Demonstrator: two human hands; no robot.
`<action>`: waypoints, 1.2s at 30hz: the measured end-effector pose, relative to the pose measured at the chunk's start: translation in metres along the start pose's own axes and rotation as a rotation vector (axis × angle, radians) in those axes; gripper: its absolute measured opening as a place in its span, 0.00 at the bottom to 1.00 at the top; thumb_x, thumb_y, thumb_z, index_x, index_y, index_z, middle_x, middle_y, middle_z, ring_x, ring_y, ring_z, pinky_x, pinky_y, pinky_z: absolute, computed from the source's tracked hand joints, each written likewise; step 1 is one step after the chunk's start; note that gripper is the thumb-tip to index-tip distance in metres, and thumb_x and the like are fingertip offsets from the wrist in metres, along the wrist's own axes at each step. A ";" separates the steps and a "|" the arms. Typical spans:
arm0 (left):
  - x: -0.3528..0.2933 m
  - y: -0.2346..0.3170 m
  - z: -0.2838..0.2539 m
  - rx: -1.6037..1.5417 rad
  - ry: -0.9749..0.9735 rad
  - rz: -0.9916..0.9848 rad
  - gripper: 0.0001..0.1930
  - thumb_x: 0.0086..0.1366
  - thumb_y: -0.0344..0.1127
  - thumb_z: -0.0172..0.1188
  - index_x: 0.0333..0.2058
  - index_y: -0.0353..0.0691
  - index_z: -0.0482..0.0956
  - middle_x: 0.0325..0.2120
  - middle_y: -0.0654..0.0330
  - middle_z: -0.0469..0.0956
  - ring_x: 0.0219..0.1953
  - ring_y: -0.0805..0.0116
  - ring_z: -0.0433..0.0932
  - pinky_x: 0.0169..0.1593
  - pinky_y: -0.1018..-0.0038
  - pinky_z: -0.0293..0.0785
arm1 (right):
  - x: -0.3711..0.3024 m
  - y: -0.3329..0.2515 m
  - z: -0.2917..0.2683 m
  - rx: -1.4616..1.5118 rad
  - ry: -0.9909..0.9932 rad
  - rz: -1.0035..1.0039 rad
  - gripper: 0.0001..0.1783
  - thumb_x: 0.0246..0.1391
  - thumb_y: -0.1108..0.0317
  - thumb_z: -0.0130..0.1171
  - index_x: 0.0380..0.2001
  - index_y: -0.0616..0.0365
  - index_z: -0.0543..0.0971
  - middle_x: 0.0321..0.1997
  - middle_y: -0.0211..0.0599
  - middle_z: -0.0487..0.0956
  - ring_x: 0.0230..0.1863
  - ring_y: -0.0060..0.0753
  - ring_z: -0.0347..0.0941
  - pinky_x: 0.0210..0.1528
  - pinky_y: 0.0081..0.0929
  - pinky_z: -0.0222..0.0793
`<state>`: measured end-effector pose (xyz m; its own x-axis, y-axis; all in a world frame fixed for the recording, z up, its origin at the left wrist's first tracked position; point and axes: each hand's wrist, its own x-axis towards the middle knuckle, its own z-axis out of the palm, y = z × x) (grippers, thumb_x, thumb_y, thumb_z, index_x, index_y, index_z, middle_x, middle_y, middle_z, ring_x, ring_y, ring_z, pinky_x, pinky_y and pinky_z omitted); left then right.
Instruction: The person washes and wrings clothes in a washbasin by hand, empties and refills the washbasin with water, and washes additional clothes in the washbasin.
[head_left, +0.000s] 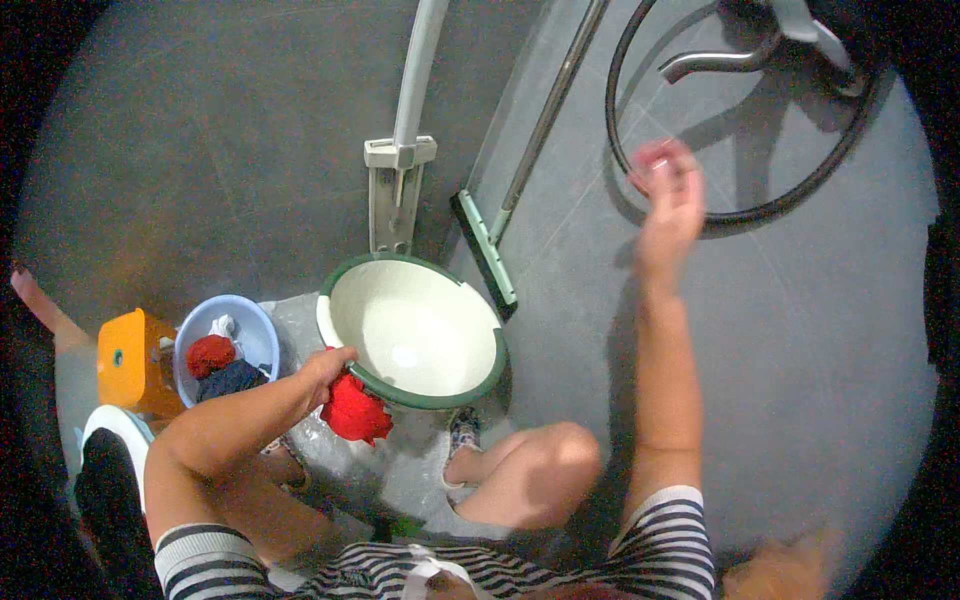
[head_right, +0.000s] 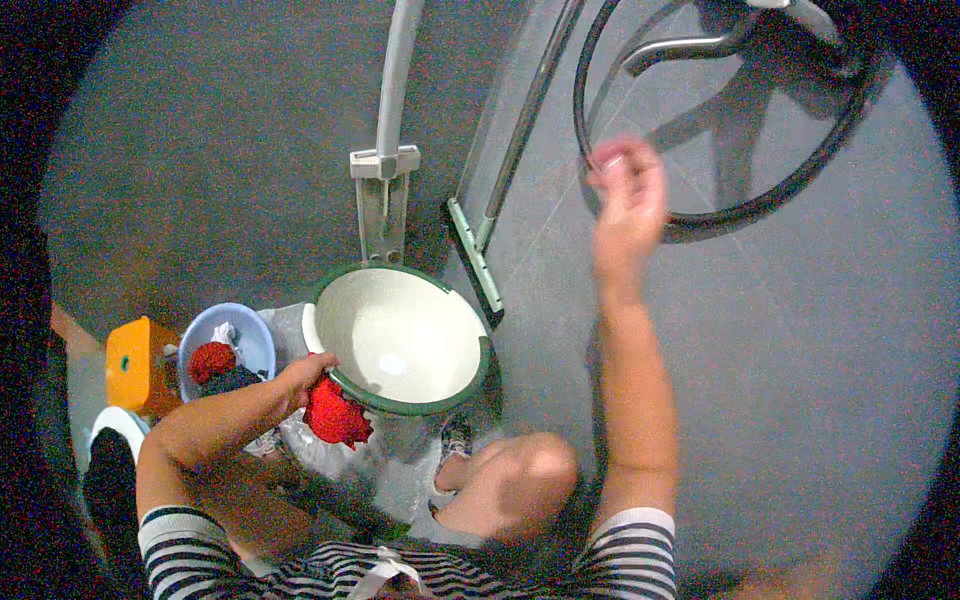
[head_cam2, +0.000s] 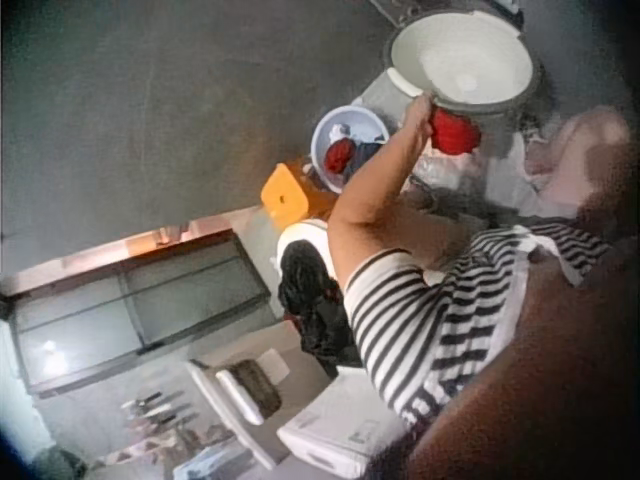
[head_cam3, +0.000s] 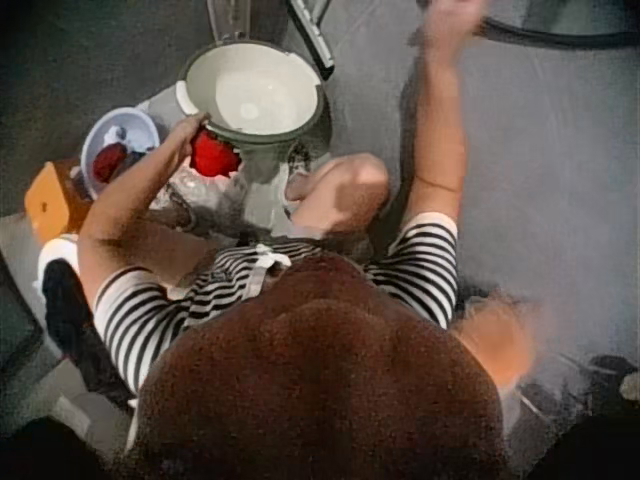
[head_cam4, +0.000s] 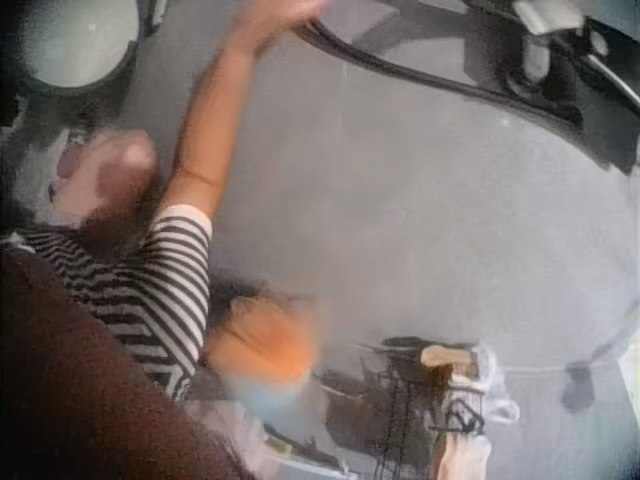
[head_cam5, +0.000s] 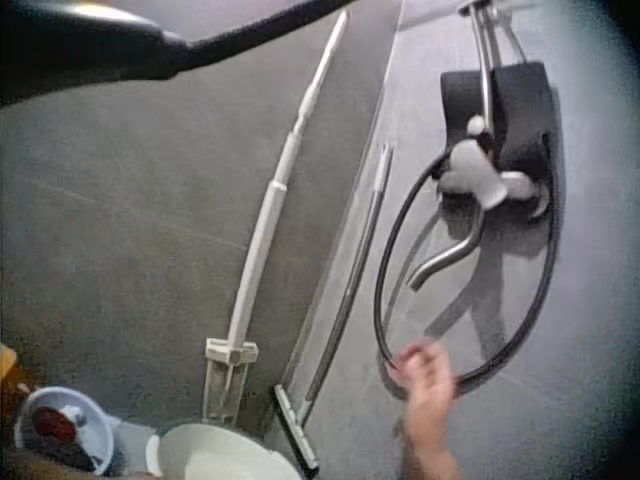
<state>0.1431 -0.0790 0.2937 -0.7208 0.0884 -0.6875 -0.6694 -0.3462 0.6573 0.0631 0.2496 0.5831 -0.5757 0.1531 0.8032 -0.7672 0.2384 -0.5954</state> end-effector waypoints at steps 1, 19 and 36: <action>-0.005 -0.004 -0.001 -0.015 -0.005 -0.022 0.23 0.55 0.35 0.51 0.48 0.28 0.61 0.40 0.44 0.72 0.39 0.52 0.75 0.45 0.57 0.73 | 0.020 -0.026 0.003 0.080 0.104 -0.064 0.15 0.55 0.68 0.49 0.45 0.62 0.69 0.40 0.36 0.74 0.42 0.30 0.69 0.45 0.26 0.65; -0.026 0.011 0.007 -0.185 -0.144 -0.068 0.26 0.51 0.36 0.52 0.48 0.29 0.60 0.35 0.47 0.72 0.36 0.56 0.75 0.42 0.60 0.74 | 0.027 -0.034 0.000 -0.124 -0.238 0.189 0.17 0.52 0.58 0.50 0.36 0.60 0.76 0.40 0.37 0.76 0.44 0.32 0.71 0.49 0.31 0.62; 0.025 -0.014 -0.020 0.408 -0.441 -0.408 0.19 0.50 0.41 0.55 0.37 0.33 0.73 0.29 0.52 0.76 0.26 0.61 0.75 0.32 0.66 0.75 | -0.117 0.044 -0.034 0.311 -0.269 1.107 0.22 0.47 0.72 0.55 0.45 0.73 0.67 0.37 0.46 0.75 0.35 0.33 0.73 0.41 0.25 0.71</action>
<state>0.1379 -0.0910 0.2612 -0.3478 0.5340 -0.7706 -0.8522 0.1627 0.4973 0.1061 0.2753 0.4637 -0.9831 -0.0858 -0.1617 0.1730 -0.1470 -0.9739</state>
